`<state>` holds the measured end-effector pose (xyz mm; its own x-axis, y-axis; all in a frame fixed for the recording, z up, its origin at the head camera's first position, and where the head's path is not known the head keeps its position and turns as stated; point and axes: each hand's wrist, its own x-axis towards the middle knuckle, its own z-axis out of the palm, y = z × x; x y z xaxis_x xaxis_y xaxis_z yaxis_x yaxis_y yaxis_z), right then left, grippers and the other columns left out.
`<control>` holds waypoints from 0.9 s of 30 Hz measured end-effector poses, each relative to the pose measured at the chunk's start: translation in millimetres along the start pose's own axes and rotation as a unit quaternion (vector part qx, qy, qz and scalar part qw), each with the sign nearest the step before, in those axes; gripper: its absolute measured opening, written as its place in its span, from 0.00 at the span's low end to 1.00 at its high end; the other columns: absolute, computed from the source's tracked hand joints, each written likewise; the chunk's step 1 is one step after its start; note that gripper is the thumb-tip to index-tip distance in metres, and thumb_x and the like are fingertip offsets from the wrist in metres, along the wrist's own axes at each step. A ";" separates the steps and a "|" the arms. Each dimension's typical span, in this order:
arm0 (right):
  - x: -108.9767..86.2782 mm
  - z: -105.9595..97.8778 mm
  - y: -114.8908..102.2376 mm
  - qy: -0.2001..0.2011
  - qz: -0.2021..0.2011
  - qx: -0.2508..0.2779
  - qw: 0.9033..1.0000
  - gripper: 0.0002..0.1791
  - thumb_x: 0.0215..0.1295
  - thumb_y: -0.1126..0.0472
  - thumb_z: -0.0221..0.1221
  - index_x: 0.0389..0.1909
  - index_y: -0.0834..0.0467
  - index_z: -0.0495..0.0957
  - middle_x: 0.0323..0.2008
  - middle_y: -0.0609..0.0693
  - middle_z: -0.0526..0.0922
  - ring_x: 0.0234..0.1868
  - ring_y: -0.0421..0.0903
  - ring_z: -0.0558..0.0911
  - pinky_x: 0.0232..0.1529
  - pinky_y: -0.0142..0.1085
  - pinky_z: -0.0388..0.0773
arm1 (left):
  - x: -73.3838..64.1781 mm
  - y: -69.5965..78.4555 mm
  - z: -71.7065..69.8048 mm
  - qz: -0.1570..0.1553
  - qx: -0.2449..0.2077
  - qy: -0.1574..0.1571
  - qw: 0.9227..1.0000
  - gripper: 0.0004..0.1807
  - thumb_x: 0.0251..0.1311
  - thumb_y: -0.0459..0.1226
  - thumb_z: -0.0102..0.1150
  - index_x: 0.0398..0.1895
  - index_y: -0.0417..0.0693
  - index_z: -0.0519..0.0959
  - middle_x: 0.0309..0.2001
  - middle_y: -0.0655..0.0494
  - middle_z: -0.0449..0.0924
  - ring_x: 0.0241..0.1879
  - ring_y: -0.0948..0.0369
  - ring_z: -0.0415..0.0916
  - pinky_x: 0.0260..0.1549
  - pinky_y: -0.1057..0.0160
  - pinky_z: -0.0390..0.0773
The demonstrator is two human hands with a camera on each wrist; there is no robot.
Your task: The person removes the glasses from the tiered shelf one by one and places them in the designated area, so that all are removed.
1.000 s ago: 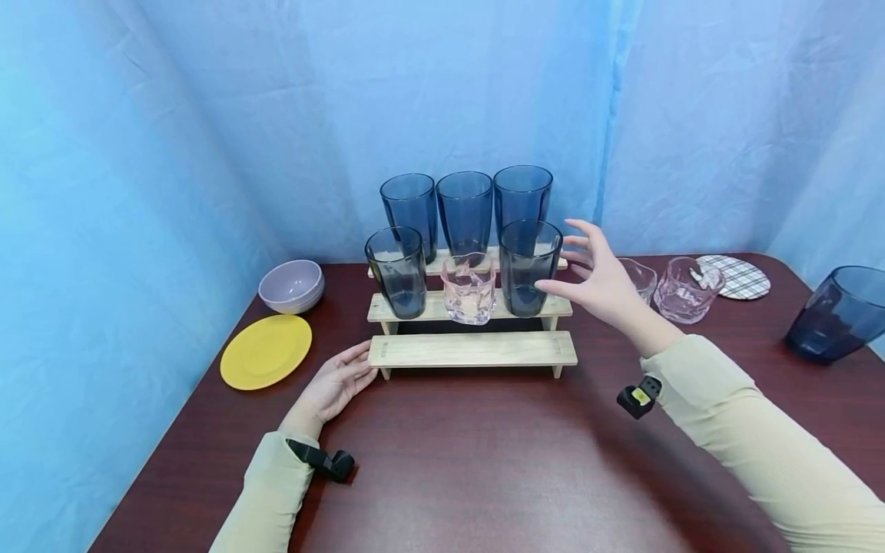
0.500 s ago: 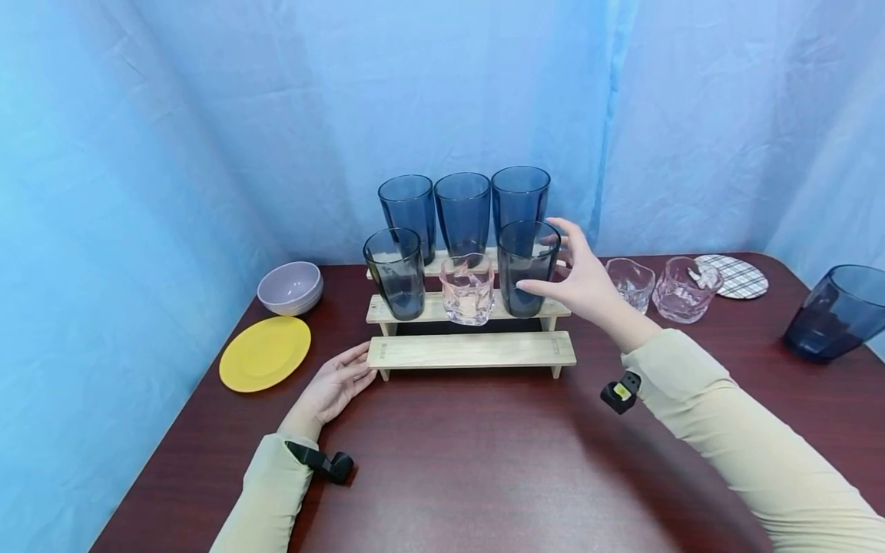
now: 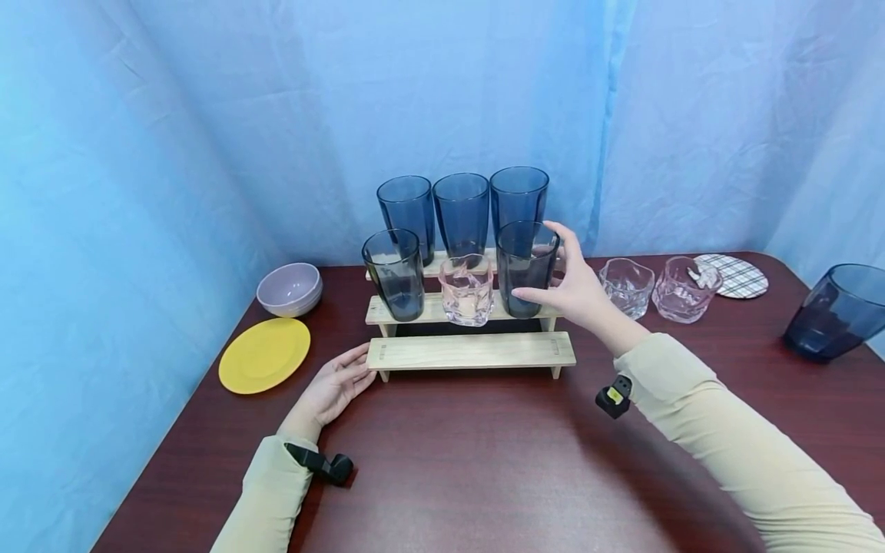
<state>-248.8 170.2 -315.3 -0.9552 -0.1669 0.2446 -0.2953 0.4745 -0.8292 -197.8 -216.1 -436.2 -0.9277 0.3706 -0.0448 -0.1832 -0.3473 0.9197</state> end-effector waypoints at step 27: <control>-5.8 2.7 5.0 0.030 -0.015 0.005 0.999 0.57 0.47 0.52 0.73 0.72 0.40 0.45 0.66 0.63 0.62 0.66 0.62 0.65 0.56 0.57 0.71 | 1.9 7.8 8.6 -0.050 -0.014 0.064 0.997 0.33 0.67 0.22 0.38 0.74 0.35 0.42 0.49 0.60 0.73 0.45 0.69 0.77 0.46 0.72 0.77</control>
<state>-244.7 171.2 -322.1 -0.9453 -0.1292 0.2996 -0.3247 0.4620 -0.8253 -198.2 -210.7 -425.8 -0.9379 0.2928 -0.1862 -0.2840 -0.3394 0.8968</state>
